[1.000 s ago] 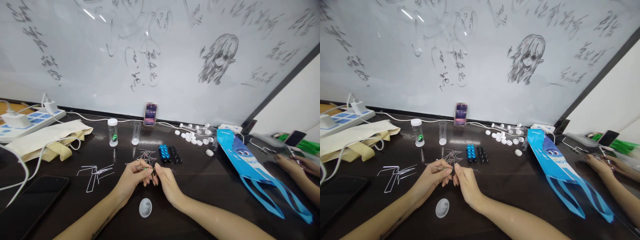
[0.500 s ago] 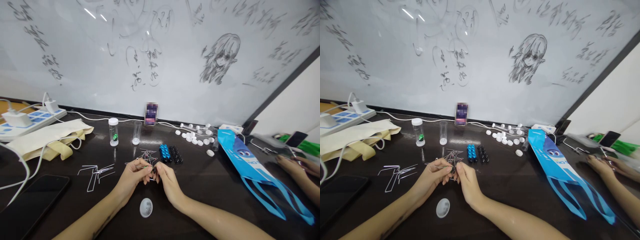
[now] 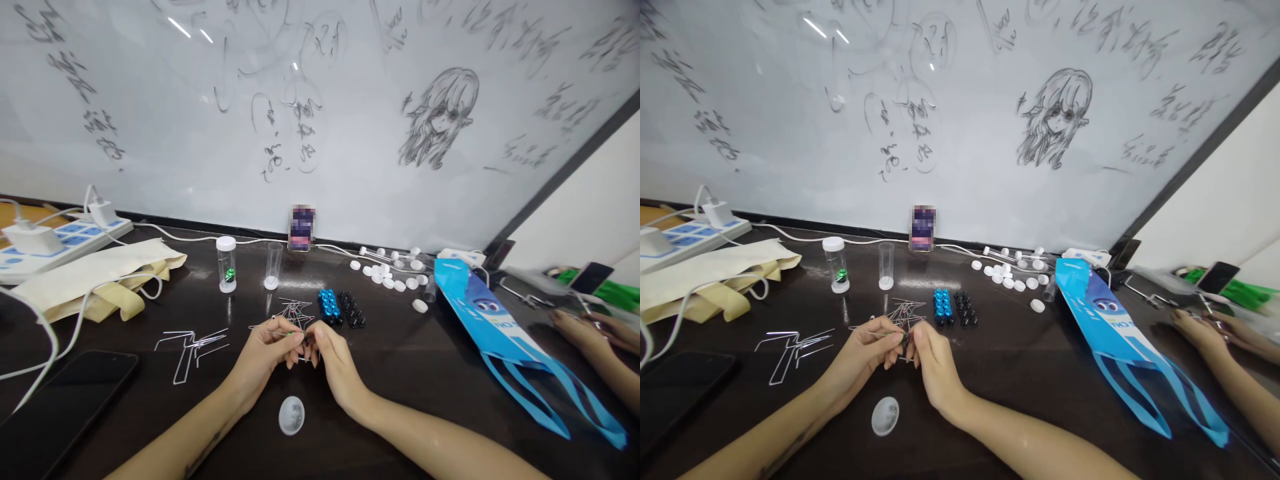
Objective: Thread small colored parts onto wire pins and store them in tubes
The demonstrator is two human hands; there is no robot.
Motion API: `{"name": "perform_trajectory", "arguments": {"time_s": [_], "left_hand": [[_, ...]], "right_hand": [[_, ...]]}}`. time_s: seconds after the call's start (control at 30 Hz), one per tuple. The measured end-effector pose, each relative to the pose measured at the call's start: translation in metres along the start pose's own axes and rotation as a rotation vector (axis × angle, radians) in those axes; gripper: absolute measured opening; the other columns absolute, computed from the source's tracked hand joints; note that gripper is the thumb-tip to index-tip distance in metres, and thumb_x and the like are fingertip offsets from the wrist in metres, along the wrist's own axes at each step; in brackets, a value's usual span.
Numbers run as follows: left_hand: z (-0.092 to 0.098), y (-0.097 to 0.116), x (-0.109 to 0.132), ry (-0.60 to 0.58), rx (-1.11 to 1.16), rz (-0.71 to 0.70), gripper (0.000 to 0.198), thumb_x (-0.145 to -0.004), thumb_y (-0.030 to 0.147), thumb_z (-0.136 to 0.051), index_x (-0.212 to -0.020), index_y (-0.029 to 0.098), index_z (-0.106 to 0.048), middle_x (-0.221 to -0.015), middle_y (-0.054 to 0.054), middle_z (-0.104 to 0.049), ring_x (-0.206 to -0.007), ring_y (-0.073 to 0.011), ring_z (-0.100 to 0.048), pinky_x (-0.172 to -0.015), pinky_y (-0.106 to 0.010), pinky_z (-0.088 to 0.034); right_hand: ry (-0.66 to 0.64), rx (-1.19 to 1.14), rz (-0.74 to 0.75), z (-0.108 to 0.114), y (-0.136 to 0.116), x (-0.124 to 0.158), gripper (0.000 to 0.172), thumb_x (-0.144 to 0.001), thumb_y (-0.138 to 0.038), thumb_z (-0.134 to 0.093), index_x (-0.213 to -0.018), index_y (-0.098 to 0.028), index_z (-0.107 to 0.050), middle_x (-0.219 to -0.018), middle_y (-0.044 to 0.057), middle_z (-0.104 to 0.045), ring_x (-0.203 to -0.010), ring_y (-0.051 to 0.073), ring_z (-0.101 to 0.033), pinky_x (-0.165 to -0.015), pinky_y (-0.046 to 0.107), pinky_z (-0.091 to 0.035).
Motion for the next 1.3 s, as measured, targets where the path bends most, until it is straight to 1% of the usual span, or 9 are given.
{"name": "perform_trajectory", "arguments": {"time_s": [0.07, 0.13, 0.3, 0.67, 0.83, 0.93, 1.03, 1.17, 1.3], "left_hand": [[0.000, 0.001, 0.000, -0.001, -0.003, -0.003, 0.015, -0.076, 0.026, -0.074, -0.075, 0.014, -0.065, -0.062, 0.000, -0.064, -0.053, -0.0078, -0.053, -0.051, -0.019, -0.040], [-0.001, 0.001, 0.000, -0.005, -0.002, -0.005, 0.015, -0.076, 0.026, -0.073, -0.075, 0.014, -0.065, -0.062, 0.000, -0.064, -0.053, -0.0076, -0.053, -0.050, -0.018, -0.039], [-0.001, 0.000, 0.001, -0.011, 0.000, -0.005, 0.015, -0.076, 0.027, -0.074, -0.075, 0.014, -0.065, -0.062, 0.000, -0.065, -0.052, -0.0081, -0.054, -0.050, -0.019, -0.039], [-0.001, 0.000, 0.000, -0.006, 0.001, 0.000, 0.016, -0.074, 0.028, -0.075, -0.075, 0.015, -0.066, -0.061, 0.000, -0.064, -0.052, -0.0088, -0.054, -0.050, -0.020, -0.039], [0.000, 0.000, 0.000, -0.008, 0.018, -0.003, 0.016, -0.075, 0.027, -0.075, -0.075, 0.014, -0.066, -0.063, -0.001, -0.065, -0.053, -0.0086, -0.054, -0.051, -0.019, -0.040], [0.000, 0.002, 0.000, -0.013, 0.041, -0.003, 0.015, -0.077, 0.027, -0.073, -0.074, 0.014, -0.064, -0.063, -0.001, -0.064, -0.054, -0.0085, -0.054, -0.052, -0.019, -0.040], [-0.001, 0.003, 0.001, -0.021, 0.061, 0.003, 0.017, -0.079, 0.028, -0.071, -0.071, 0.014, -0.063, -0.062, -0.001, -0.064, -0.054, -0.0088, -0.055, -0.052, -0.019, -0.041], [-0.001, 0.003, 0.002, -0.036, 0.079, 0.008, 0.020, -0.078, 0.030, -0.071, -0.071, 0.014, -0.063, -0.062, -0.002, -0.065, -0.055, -0.0092, -0.055, -0.052, -0.019, -0.041], [-0.001, 0.002, 0.002, -0.056, 0.077, 0.017, 0.019, -0.078, 0.030, -0.071, -0.074, 0.014, -0.063, -0.063, -0.002, -0.066, -0.055, -0.0097, -0.056, -0.052, -0.019, -0.041]], "right_hand": [[0.033, -0.024, 0.016, 0.002, -0.004, 0.000, 0.037, -0.099, -0.047, -0.035, -0.086, -0.018, -0.055, -0.066, -0.002, -0.049, -0.057, 0.012, -0.046, -0.056, 0.025, -0.037], [0.031, -0.035, 0.020, 0.002, -0.005, 0.000, 0.037, -0.099, -0.048, -0.035, -0.089, -0.019, -0.055, -0.067, -0.001, -0.050, -0.058, 0.013, -0.046, -0.056, 0.025, -0.038], [-0.022, -0.021, -0.006, -0.002, 0.001, -0.001, 0.051, -0.098, -0.052, -0.030, -0.069, -0.017, -0.052, -0.061, 0.000, -0.053, -0.057, 0.013, -0.048, -0.057, 0.026, -0.037], [-0.047, 0.048, -0.012, -0.001, 0.002, -0.001, 0.047, -0.098, -0.047, -0.038, -0.063, -0.018, -0.048, -0.059, -0.001, -0.048, -0.057, 0.012, -0.046, -0.056, 0.025, -0.036], [-0.030, 0.059, 0.012, 0.000, -0.004, 0.000, 0.034, -0.096, -0.042, -0.047, -0.073, -0.018, -0.051, -0.065, -0.002, -0.049, -0.060, 0.012, -0.043, -0.058, 0.024, -0.035], [-0.017, 0.041, 0.035, -0.001, -0.008, 0.000, 0.023, -0.094, -0.039, -0.052, -0.082, -0.019, -0.053, -0.073, -0.001, -0.051, -0.065, 0.013, -0.045, -0.061, 0.024, -0.037], [-0.003, 0.046, 0.048, -0.001, -0.009, 0.001, 0.019, -0.093, -0.037, -0.053, -0.086, -0.019, -0.054, -0.077, -0.001, -0.052, -0.070, 0.014, -0.047, -0.065, 0.025, -0.039], [0.003, 0.058, 0.042, 0.000, -0.008, 0.001, 0.025, -0.093, -0.040, -0.052, -0.081, -0.019, -0.053, -0.073, -0.001, -0.050, -0.067, 0.013, -0.045, -0.063, 0.024, -0.037], [-0.038, 0.063, 0.005, -0.001, -0.004, 0.000, 0.036, -0.095, -0.045, -0.046, -0.072, -0.018, -0.051, -0.065, -0.002, -0.048, -0.061, 0.012, -0.043, -0.059, 0.024, -0.035]]}}
Point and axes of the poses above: each hand's wrist, its own x-axis away from the middle knuckle, its own z-axis out of the back of the hand, y = z × x, the point moved 4 cm from there along -x, towards the middle knuckle
